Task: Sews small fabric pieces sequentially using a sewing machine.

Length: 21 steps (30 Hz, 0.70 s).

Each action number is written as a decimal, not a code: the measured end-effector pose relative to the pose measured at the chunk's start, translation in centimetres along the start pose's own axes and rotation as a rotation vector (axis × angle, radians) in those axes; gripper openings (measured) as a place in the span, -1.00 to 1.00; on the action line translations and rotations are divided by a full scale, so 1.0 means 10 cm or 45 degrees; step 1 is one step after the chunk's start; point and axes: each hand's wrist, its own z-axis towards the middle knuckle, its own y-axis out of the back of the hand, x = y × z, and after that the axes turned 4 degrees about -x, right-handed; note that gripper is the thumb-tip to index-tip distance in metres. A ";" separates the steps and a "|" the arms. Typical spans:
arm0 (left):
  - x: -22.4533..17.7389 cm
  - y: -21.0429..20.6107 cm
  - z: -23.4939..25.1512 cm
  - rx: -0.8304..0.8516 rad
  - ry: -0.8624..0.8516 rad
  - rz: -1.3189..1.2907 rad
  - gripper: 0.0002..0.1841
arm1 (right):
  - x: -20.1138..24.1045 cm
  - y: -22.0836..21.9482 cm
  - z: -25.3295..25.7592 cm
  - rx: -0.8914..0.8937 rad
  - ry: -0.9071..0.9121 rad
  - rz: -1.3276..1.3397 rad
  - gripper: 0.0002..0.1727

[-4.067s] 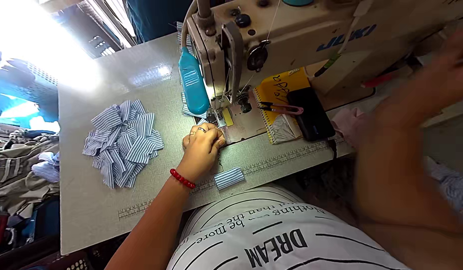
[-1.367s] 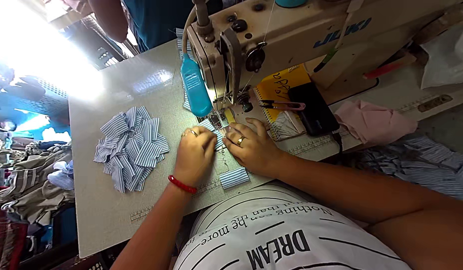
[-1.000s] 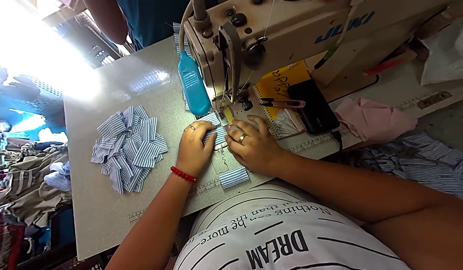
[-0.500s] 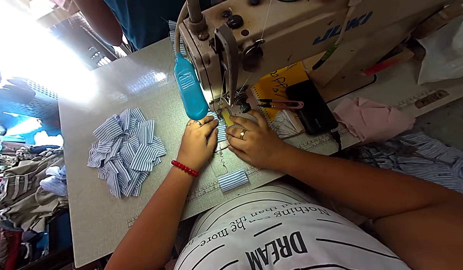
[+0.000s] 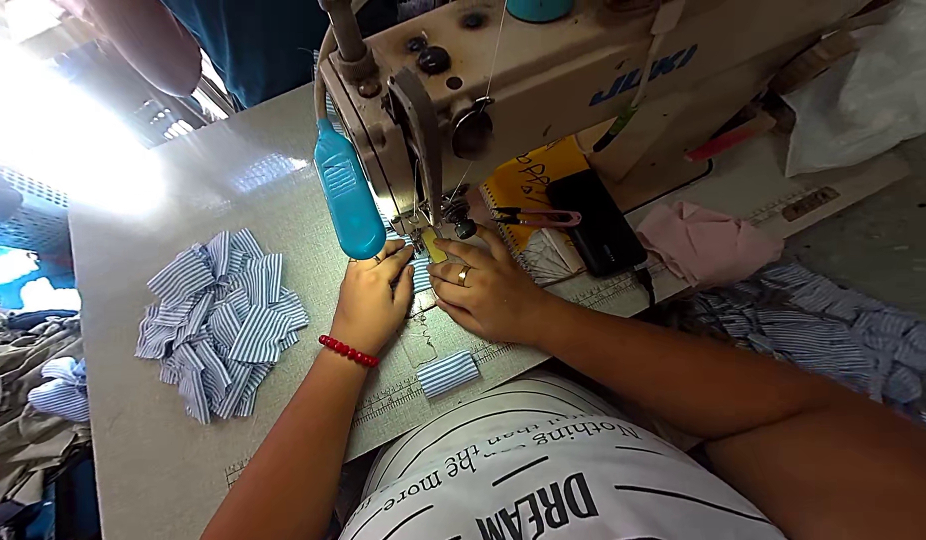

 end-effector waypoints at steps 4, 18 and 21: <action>0.00 0.01 0.00 0.004 0.007 0.011 -0.65 | 0.00 0.00 0.01 -0.011 0.002 -0.001 -0.67; -0.01 0.02 0.00 0.017 -0.002 0.044 -0.62 | 0.00 -0.02 0.00 -0.020 -0.002 0.005 -0.62; 0.00 0.01 0.01 0.021 0.007 0.046 -0.62 | 0.00 -0.01 0.00 0.000 -0.026 0.004 -0.60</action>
